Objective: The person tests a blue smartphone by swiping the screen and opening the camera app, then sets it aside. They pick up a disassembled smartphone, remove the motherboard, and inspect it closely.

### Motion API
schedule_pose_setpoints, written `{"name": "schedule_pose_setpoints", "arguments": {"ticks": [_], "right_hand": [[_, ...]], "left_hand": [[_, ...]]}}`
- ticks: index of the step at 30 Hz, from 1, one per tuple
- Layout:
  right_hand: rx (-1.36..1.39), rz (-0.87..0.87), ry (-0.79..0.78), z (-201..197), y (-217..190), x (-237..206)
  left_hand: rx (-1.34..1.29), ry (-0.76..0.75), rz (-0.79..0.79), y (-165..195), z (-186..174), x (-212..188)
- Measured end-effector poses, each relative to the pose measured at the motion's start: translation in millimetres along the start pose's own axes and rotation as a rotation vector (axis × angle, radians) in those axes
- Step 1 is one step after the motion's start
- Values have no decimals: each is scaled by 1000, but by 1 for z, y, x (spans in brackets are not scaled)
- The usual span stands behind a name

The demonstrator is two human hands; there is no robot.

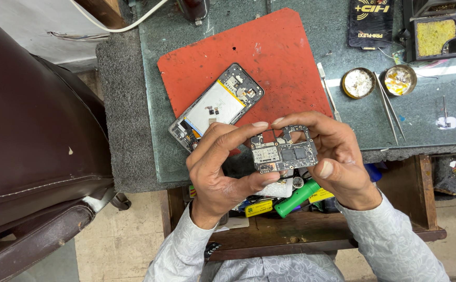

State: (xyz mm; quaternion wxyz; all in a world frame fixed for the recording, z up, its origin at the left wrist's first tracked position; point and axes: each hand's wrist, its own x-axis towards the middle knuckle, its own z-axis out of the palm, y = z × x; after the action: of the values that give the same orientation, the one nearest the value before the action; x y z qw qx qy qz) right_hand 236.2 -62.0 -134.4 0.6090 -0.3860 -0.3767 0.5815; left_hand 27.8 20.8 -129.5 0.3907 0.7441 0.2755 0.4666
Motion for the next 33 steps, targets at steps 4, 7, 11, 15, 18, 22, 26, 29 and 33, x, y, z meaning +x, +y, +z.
{"name": "schedule_pose_setpoints", "arguments": {"ticks": [4, 7, 11, 15, 18, 22, 26, 29, 33], "right_hand": [[12, 9, -10, 0, 0, 1], [-17, -14, -6, 2, -2, 1], [30, 41, -13, 3, -8, -1], [48, 69, 16, 7, -15, -3], [-61, 30, 27, 8, -18, -4], [-130, -8, 23, 7, -19, -3], [-121, -6, 16, 7, -19, -4], [-125, -4, 18, 6, -19, -4], [-151, -21, 32, 8, -19, -4]], "left_hand": [[-11, -3, -1, -1, 1, 0], [-4, -5, 9, -1, 1, 0], [-1, -12, 14, 0, 1, -1], [5, -27, 62, 0, 2, 1], [5, -50, 95, 0, 1, 4], [15, -77, 127, 1, -1, 6], [-23, -110, 105, 2, -2, 8], [-28, -114, 110, 3, -2, 9], [-17, -116, 123, 3, -2, 9]]}}
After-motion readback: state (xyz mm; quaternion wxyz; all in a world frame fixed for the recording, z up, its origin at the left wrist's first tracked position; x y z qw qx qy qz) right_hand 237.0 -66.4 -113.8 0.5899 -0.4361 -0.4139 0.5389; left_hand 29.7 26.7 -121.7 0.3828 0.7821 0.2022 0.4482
